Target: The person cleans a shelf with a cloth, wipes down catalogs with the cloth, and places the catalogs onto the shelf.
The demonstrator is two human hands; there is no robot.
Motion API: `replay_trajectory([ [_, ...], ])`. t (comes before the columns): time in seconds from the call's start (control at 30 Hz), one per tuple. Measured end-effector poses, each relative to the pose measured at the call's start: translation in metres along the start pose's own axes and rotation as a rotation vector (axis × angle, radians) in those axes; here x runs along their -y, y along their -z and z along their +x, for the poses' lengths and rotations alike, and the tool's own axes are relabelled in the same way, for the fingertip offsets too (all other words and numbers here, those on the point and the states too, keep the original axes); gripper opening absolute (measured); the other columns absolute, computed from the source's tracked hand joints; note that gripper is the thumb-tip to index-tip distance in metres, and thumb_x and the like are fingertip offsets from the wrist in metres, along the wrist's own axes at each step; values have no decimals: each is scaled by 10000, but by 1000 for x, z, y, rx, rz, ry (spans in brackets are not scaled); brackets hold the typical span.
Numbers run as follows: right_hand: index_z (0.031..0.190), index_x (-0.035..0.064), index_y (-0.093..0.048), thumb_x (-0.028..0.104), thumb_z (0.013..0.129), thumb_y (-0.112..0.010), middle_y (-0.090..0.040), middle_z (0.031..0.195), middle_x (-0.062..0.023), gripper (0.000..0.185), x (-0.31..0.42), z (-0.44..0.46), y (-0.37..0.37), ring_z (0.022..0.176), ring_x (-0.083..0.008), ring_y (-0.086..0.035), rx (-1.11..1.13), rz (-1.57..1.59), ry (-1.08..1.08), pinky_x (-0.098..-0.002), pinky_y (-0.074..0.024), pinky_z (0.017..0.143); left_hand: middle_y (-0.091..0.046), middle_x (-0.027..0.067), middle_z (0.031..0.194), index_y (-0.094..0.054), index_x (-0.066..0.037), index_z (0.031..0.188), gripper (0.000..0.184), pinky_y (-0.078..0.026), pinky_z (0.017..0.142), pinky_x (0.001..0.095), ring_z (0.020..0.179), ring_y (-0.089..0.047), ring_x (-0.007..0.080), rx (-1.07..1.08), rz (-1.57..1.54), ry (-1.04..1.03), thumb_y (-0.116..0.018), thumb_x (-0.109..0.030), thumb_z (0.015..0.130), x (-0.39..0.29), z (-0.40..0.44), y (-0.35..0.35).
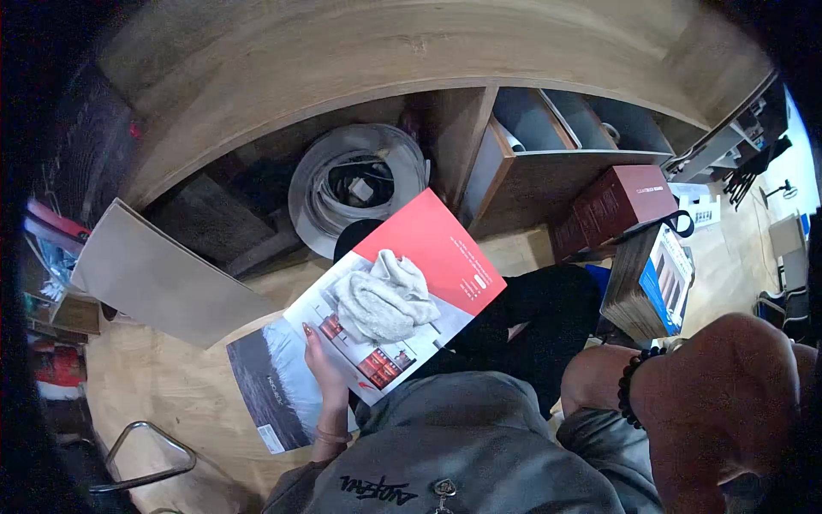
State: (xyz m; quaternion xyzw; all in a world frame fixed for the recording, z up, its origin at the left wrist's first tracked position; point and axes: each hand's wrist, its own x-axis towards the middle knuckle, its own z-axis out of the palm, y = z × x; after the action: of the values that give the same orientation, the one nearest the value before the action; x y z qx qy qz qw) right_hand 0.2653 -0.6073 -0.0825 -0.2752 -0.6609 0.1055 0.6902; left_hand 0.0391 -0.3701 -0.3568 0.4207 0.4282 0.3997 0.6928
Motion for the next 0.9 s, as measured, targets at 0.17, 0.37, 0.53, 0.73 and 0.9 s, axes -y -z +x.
replay_trajectory([
  [0.17, 769, 136, -613, 428, 903, -488, -604, 862, -42, 344, -13, -4, 0, 774, -208, -539, -52, 10, -31, -381, -438, 717, -546, 111, 1172, -483, 65, 1227, 499, -392, 918, 281, 1047, -513, 158, -110, -1, 43, -385, -351, 970, 9, 1, 3],
  [0.37, 769, 145, -607, 438, 907, -477, -609, 863, -35, 349, -29, -15, -5, 785, -204, -539, -160, 29, -66, -372, -433, 719, -535, 106, 1189, -457, 44, 1245, 527, -405, 915, 299, 1048, -526, 179, -61, 122, 8, -376, -394, 963, -3, -8, -1],
  [0.53, 768, 153, -603, 447, 910, -468, -613, 863, -30, 353, -85, 23, -68, 795, -201, -540, -170, 33, -90, -364, -429, 722, -601, 82, 1046, -544, 60, 1126, 483, -438, 825, 267, 927, -554, 140, -63, 22, 10, -424, -375, 955, 15, 4, 10],
  [0.73, 1213, 183, -557, 309, 755, -645, -502, 1279, -124, 483, -180, -63, -101, 1187, -368, -446, 376, -962, -364, -470, -332, 1005, -602, 83, 1014, -562, 63, 1061, 470, -435, 800, 249, 900, -546, 124, -119, -31, 67, -446, -379, 948, -6, -9, -9],
  [0.9, 1256, 236, -522, 196, 728, -638, -399, 1370, -127, 542, -223, -115, -68, 1274, -337, -355, 508, -1046, -358, -506, -229, 1072, -554, 116, 1158, -480, 48, 1210, 525, -407, 913, 283, 1064, -524, 169, -89, 65, -12, -419, -403, 948, 1, -5, -6],
])
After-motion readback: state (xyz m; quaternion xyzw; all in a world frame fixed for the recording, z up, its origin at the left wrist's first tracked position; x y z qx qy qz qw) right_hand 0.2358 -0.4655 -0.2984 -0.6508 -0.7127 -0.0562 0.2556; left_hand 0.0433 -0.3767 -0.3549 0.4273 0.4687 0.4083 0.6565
